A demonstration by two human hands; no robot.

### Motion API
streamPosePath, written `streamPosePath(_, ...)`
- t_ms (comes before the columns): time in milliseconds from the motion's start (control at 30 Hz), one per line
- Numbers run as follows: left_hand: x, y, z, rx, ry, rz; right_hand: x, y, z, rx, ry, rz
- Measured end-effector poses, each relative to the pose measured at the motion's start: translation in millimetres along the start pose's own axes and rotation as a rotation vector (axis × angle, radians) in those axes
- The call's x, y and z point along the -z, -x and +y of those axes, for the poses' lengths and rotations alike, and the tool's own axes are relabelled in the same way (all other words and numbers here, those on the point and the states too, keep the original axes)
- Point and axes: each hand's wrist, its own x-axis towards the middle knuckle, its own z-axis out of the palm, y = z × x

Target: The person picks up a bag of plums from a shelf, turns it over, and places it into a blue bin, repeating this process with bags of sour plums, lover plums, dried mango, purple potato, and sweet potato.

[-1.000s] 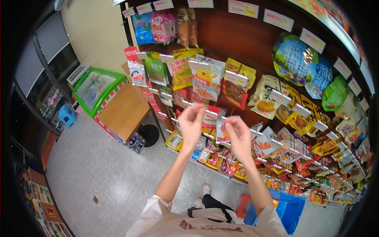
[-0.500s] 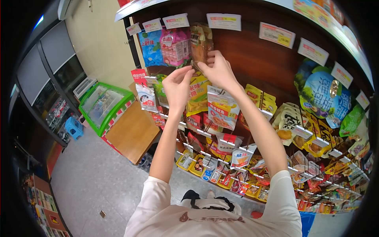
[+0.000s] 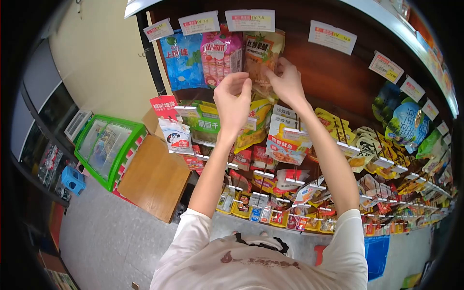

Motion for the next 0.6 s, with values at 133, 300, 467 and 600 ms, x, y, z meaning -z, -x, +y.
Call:
streamPosePath(133,5,0,-4,0.000,0.011,-0.009,4,4,4,0.046,-0.075,0.014)
streamPosePath(300,6,5,-8,-0.020,-0.033,-0.018,6,11,2,0.086,-0.089,0.063)
streamPosePath(467,9,7,-13,-0.025,-0.097,-0.016,15,13,-7,0.056,-0.203,-0.022)
streamPosePath(600,10,7,-16,-0.032,-0.082,-0.003,12,19,-10,0.074,-0.185,0.052)
